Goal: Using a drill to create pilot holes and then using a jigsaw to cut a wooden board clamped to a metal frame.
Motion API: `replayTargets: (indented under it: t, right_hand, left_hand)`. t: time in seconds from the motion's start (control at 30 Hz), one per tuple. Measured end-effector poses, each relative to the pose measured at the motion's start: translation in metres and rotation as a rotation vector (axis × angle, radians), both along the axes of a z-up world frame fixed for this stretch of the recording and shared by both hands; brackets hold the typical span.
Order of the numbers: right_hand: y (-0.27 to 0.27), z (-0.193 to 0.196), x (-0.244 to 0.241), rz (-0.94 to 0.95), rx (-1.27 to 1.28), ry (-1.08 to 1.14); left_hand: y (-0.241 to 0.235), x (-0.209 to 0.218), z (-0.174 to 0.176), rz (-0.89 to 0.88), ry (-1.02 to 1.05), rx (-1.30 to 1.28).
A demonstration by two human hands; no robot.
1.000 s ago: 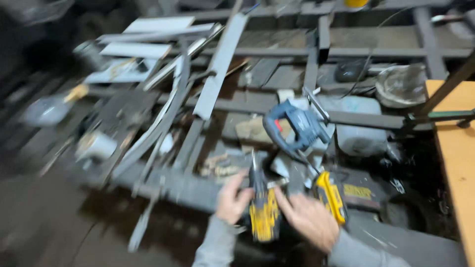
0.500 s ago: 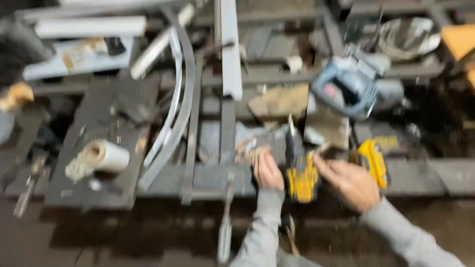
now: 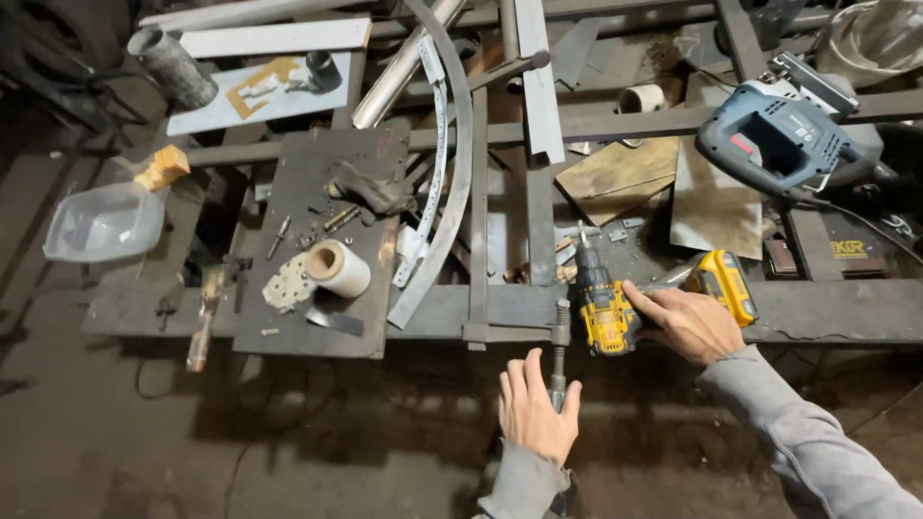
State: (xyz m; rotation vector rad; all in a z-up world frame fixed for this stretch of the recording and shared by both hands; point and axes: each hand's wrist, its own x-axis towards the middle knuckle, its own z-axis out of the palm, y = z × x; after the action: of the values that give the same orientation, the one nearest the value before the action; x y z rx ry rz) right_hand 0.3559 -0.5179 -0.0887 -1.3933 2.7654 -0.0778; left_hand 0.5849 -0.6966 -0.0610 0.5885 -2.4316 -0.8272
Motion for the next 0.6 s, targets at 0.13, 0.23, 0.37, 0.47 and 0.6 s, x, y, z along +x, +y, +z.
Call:
replayTargets:
  t: [0.13,0.23,0.37,0.47,0.6]
  right_hand:
    - [-0.003,-0.022,-0.001,-0.006,-0.012,0.006]
    - [-0.002,-0.024,0.013,-0.022,-0.020,0.015]
    - [-0.006,-0.006,0.027,-0.026,0.020,0.153]
    - [-0.003,0.009,0.034,0.060,-0.082,0.329]
    - [0.047,0.047,0.025,0.133,-0.273,0.341]
  left_hand:
    - [-0.016,0.004,-0.005,-0.134,-0.036,0.237]
    - [-0.016,0.011,-0.009,-0.128,0.074,0.157]
    - [-0.007,0.000,0.003,-0.151,0.163,0.010]
    - [0.008,-0.025,0.010,-0.231,0.176,-0.106]
    - [0.033,-0.060,0.006,-0.299,0.171,-0.156]
